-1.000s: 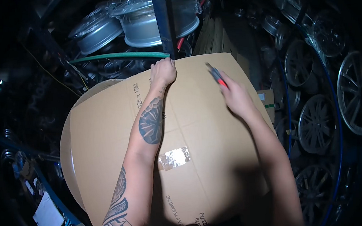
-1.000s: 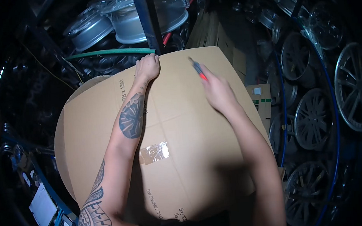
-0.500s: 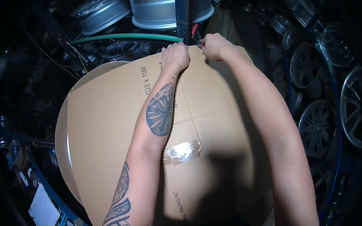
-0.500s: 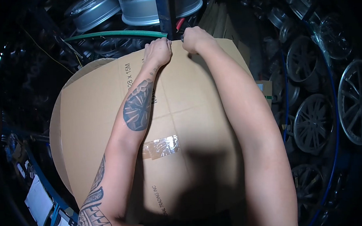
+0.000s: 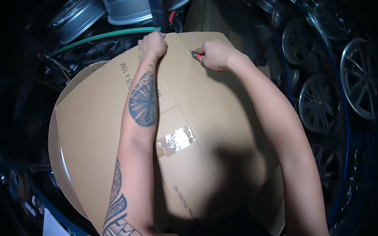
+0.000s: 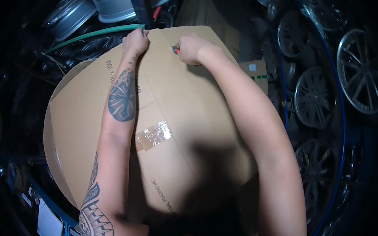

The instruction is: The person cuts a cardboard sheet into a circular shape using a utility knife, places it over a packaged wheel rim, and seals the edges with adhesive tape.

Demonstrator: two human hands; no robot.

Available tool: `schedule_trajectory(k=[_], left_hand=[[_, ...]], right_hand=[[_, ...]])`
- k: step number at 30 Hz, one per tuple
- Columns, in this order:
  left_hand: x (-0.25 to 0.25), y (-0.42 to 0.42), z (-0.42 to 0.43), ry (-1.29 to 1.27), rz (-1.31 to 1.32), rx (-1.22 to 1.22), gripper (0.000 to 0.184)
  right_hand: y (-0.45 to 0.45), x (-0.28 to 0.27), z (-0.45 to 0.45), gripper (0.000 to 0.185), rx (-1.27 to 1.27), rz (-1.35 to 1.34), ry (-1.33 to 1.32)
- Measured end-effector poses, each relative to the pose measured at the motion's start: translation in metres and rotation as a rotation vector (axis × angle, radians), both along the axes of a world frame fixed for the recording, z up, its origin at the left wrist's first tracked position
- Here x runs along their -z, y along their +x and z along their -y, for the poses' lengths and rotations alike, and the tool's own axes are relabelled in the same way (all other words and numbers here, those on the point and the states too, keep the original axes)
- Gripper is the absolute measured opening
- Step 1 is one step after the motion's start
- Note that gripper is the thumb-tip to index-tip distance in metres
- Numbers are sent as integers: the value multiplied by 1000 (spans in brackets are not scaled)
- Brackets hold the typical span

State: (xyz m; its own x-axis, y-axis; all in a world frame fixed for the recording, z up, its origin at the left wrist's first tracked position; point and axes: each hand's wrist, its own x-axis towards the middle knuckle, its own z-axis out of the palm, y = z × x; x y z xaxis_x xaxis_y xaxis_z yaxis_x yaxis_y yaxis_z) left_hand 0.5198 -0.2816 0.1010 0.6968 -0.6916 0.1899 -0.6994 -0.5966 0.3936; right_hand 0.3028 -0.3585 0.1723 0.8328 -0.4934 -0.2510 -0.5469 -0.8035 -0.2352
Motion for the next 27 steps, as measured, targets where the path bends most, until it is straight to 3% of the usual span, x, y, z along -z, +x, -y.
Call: schedule_trajectory(k=[8,19,25,27], left_hand=[[10,16,10,13,29,-12,45],[26,38,23,23,52,6,49],[26,43,26,25,57,35,49],[28,47,28,42,71,22,48]], right_hand=[[-101,-5,-60,39,80,32,72],[-269,-16,-165,43,200,-19,126],[-339,-51,-231,46,285,-396,168],[-345,-76,-238,48,298,-645,335]])
